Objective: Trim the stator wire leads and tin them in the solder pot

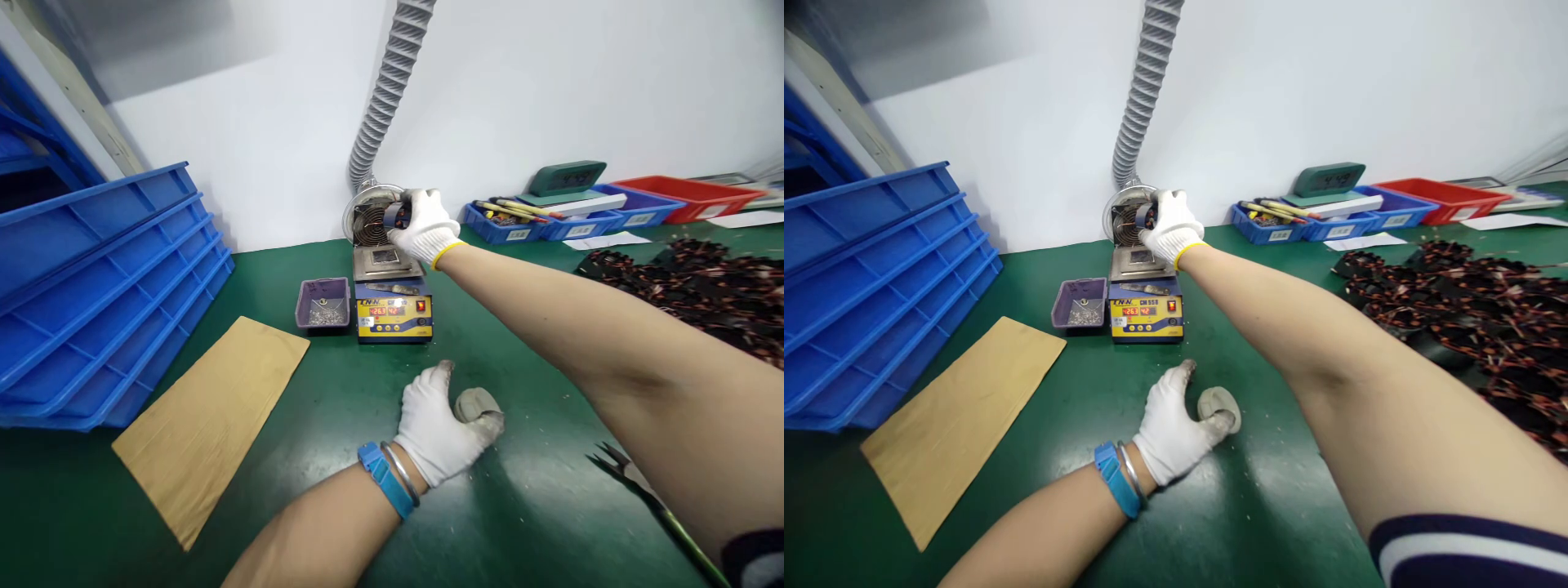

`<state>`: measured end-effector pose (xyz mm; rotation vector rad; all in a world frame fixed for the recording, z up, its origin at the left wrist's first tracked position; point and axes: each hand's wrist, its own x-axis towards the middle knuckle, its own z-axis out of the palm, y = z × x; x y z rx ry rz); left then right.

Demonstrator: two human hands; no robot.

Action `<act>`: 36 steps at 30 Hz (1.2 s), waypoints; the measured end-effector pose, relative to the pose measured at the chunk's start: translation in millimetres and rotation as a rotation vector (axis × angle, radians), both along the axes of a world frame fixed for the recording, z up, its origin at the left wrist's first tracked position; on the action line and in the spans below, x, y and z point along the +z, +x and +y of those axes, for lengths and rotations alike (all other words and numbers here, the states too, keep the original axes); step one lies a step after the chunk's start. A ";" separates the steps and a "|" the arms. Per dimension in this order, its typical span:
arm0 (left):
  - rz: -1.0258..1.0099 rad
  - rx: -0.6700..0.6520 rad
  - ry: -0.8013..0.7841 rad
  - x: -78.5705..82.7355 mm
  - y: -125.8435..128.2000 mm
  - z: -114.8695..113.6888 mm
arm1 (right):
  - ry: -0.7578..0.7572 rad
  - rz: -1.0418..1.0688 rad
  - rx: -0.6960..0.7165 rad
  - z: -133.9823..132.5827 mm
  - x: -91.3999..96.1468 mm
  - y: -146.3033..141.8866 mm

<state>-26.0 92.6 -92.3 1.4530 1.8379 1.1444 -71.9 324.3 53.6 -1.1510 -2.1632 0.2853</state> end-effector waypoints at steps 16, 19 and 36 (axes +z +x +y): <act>0.027 -0.003 0.006 -1.9 -1.0 0.6 | 0.056 -0.091 0.084 -7.4 -15.2 2.2; 0.029 -0.004 0.004 -1.6 -0.6 0.3 | 0.114 -0.115 0.130 -5.9 -4.9 7.7; 0.036 0.007 0.023 -0.7 0.8 0.5 | 0.466 -0.436 0.284 -1.8 -8.8 11.1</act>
